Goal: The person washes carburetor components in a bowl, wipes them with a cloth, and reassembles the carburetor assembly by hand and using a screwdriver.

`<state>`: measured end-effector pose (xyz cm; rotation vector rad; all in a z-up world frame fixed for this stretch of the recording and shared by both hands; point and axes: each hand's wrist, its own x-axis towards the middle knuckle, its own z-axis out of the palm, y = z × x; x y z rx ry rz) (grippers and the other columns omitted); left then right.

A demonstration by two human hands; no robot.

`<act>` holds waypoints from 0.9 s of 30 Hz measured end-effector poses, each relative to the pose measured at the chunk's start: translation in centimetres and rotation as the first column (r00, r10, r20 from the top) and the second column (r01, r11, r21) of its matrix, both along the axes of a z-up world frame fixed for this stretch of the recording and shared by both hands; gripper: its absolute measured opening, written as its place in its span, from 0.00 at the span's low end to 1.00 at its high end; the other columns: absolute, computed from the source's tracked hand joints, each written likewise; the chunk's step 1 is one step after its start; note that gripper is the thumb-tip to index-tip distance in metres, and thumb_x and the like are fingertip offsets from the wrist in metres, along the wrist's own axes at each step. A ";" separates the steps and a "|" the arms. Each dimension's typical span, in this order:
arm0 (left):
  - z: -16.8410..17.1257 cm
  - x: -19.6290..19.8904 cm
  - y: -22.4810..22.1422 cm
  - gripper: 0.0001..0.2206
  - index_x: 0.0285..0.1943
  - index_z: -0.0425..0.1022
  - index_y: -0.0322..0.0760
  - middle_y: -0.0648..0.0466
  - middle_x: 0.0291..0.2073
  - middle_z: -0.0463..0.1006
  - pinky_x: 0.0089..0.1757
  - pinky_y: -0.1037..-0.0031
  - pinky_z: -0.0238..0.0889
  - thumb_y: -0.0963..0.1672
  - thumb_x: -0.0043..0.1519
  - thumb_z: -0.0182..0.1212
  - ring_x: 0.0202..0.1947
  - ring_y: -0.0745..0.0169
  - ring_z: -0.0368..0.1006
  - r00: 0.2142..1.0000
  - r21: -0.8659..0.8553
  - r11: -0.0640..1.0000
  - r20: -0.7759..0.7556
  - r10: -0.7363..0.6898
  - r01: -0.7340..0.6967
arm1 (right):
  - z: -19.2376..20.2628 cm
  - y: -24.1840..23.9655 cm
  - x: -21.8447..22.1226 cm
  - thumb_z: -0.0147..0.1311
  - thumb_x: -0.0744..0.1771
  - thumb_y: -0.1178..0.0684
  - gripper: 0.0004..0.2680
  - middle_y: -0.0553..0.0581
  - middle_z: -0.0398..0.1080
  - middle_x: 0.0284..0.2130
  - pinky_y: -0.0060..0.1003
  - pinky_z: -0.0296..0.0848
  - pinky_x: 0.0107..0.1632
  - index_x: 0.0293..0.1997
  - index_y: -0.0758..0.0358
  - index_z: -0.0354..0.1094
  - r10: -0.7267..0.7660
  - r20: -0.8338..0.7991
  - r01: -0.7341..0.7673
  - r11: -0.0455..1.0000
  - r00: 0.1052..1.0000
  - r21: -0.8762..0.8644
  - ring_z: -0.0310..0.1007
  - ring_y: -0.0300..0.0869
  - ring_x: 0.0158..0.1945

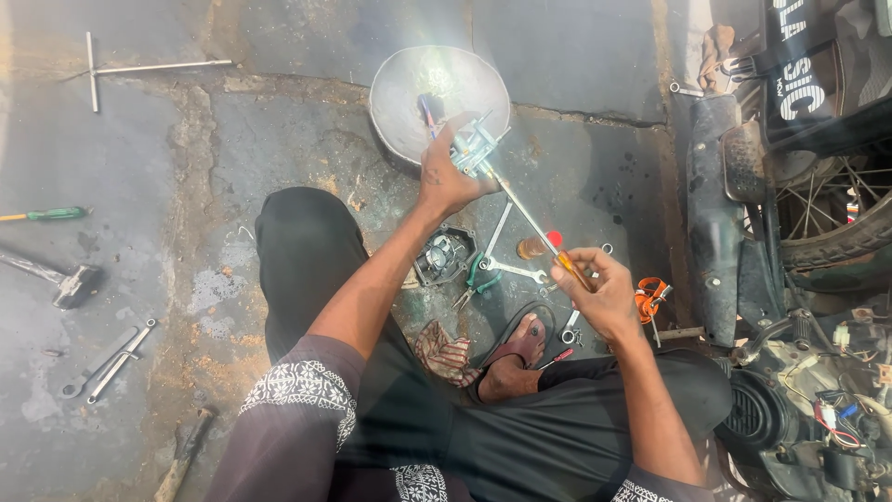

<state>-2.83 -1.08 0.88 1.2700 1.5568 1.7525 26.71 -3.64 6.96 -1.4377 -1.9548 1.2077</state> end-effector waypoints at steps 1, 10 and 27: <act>0.0 0.0 0.1 0.41 0.67 0.68 0.38 0.49 0.49 0.81 0.51 0.69 0.74 0.44 0.40 0.80 0.49 0.58 0.81 1.000 0.007 1.000 0.004 -0.001 0.001 | 0.2 -0.3 -0.2 0.64 0.64 0.53 0.11 0.50 0.74 0.28 0.25 0.66 0.27 0.45 0.69 0.73 0.020 -0.010 -0.019 0.995 1.000 0.100 0.69 0.30 0.26; 0.4 -0.2 -0.1 0.45 0.68 0.68 0.38 0.47 0.52 0.81 0.52 0.69 0.72 0.44 0.35 0.83 0.51 0.57 0.79 1.000 -0.019 0.999 0.003 -0.027 0.027 | -0.6 0.4 0.8 0.61 0.69 0.50 0.11 0.54 0.73 0.28 0.25 0.65 0.27 0.42 0.72 0.75 0.020 -0.077 -0.021 1.000 0.997 -0.012 0.67 0.31 0.26; 0.8 -0.1 -0.3 0.45 0.69 0.69 0.36 0.47 0.51 0.83 0.53 0.70 0.73 0.46 0.37 0.85 0.51 0.58 0.81 0.999 0.012 0.999 0.001 -0.042 0.042 | 0.3 -0.7 0.0 0.61 0.66 0.53 0.10 0.48 0.75 0.28 0.20 0.66 0.26 0.46 0.70 0.74 0.014 -0.027 -0.008 0.982 1.000 0.191 0.69 0.27 0.25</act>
